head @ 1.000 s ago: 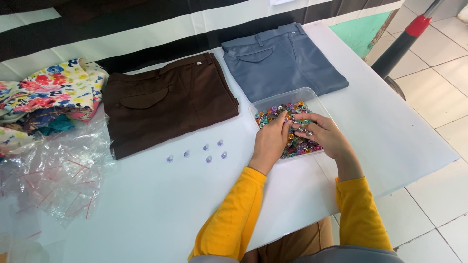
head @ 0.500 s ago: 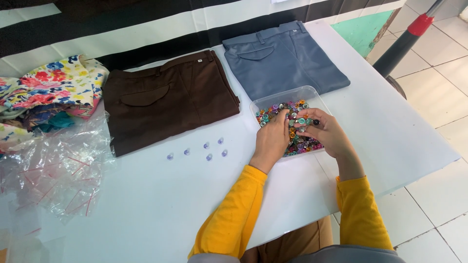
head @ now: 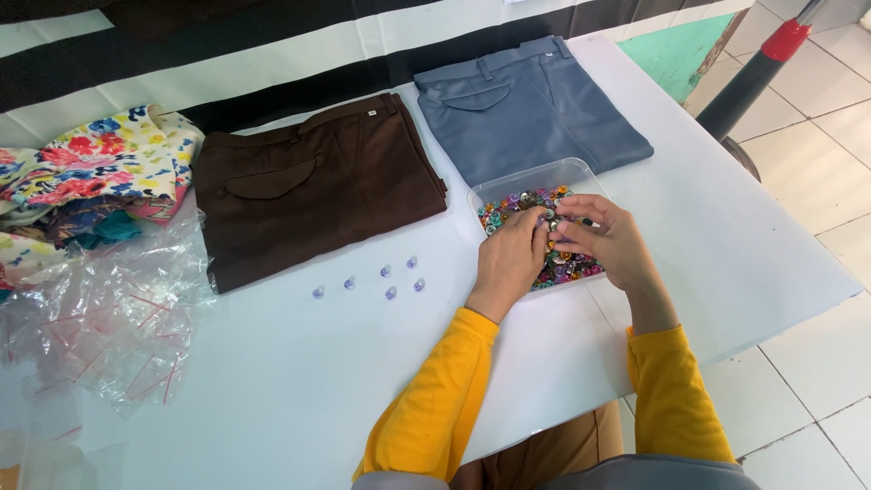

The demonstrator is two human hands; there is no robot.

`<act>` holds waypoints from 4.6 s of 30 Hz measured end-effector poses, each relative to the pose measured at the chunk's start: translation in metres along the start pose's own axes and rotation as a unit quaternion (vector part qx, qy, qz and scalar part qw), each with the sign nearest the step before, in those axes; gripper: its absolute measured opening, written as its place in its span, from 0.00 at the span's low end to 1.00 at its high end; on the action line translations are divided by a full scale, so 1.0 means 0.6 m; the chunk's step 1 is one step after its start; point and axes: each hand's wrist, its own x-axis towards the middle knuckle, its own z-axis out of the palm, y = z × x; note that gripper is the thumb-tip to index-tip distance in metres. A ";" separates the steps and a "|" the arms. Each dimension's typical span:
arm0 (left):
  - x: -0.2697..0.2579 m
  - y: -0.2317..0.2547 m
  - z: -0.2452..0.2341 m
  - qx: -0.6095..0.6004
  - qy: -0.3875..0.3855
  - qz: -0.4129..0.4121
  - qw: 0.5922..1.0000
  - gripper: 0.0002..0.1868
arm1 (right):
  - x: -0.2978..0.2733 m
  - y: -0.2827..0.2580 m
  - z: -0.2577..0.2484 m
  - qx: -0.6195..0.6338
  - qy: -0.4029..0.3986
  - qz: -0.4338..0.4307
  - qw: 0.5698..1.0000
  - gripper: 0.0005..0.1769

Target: Sorting small colored buttons from a container and placing them into individual plastic bags.

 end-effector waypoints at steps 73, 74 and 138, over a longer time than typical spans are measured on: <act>-0.321 -0.321 -0.320 -0.136 0.240 -0.185 0.943 0.09 | -0.109 0.102 0.404 -0.272 -0.027 -0.510 0.815 0.10; -0.325 -0.323 -0.329 -0.113 0.184 -0.208 0.954 0.09 | -0.103 0.112 0.418 -0.303 -0.028 -0.538 0.786 0.08; -0.336 -0.325 -0.311 0.092 0.042 -0.147 0.984 0.13 | -0.085 0.106 0.387 -0.516 -0.041 -0.332 0.788 0.08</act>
